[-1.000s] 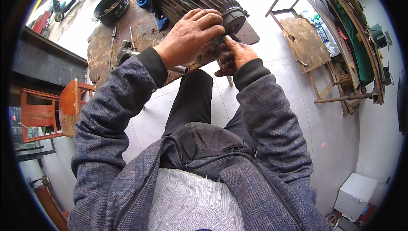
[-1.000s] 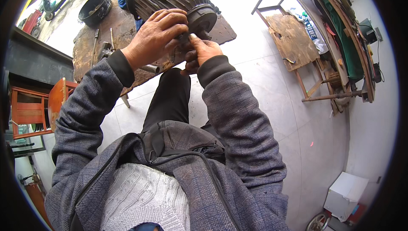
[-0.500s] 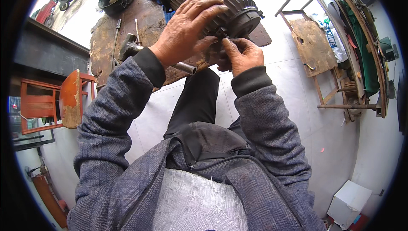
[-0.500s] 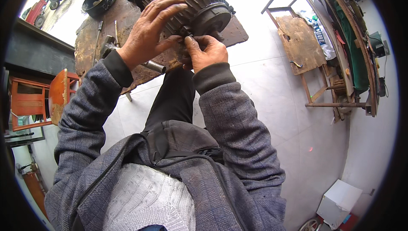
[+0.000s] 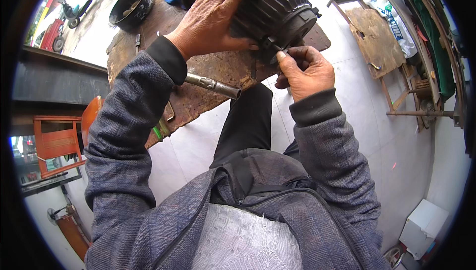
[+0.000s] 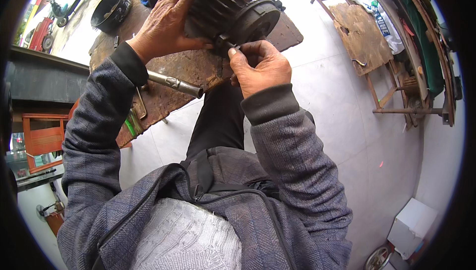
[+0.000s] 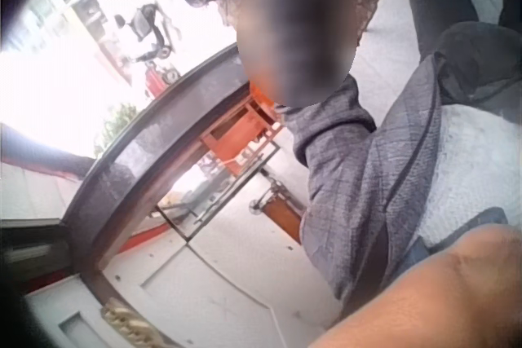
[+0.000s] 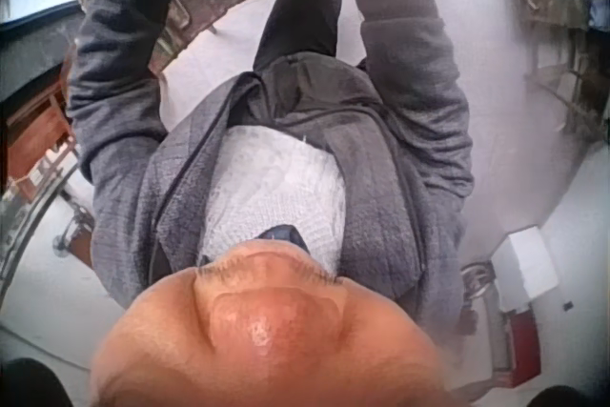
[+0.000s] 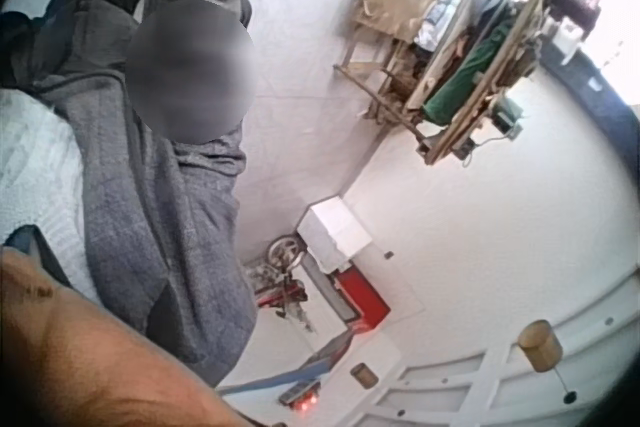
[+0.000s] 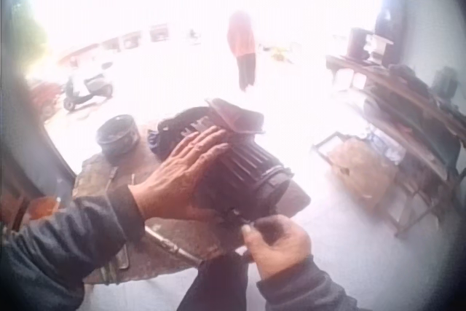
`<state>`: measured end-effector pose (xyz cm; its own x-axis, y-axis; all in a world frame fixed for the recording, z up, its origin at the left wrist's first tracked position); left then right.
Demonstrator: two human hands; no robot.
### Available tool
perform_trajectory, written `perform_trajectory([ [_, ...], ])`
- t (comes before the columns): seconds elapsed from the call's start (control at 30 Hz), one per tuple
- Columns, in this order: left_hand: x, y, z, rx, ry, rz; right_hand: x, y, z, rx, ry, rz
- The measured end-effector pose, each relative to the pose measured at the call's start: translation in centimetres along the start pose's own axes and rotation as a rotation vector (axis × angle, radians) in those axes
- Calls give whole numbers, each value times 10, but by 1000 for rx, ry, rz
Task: The person uses a metal rod and hammer to tap and adjust a bolt on a motor mounted on a workbench. They repeatedly reposition the rod, strike it, and check the bolt by hand, then continue tapping to secure the component.
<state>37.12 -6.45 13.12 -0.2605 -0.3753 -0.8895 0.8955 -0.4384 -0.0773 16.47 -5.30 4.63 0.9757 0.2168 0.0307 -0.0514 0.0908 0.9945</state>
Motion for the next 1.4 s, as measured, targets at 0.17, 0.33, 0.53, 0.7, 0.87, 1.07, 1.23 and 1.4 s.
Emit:
perform_trajectory([
  [0.17,12,9,2,44,-5,-26,-1,4,-6,-19,32,-67],
  [0.33,16,15,0,37,13,13,9,4,-3,-13,9,-72],
  [0.53,17,21,1,137,-30,-5,12,2,-5,231,17,181],
  [0.7,20,29,-2,85,45,-14,11,8,-5,106,-4,-71],
  [0.87,17,29,1,213,-80,-62,12,10,-2,82,13,-147],
  [1.07,26,36,0,157,-48,-72,16,3,-2,273,10,23],
  [1.23,25,37,1,213,-117,-76,15,3,-3,312,62,149],
  [1.4,28,37,-1,144,-43,-88,12,6,-3,327,117,138],
])
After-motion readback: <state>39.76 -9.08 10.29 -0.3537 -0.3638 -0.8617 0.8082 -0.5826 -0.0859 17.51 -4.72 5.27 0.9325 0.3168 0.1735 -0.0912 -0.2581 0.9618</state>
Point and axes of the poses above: each hand's wrist, its own z-axis towards the middle knuckle, its own x-axis out of the palm, y = z × x, the point moved 5 cm from there along z, towards the middle knuckle, and after that the axes turned 10 degrees about -x, right-handed, at the moved point
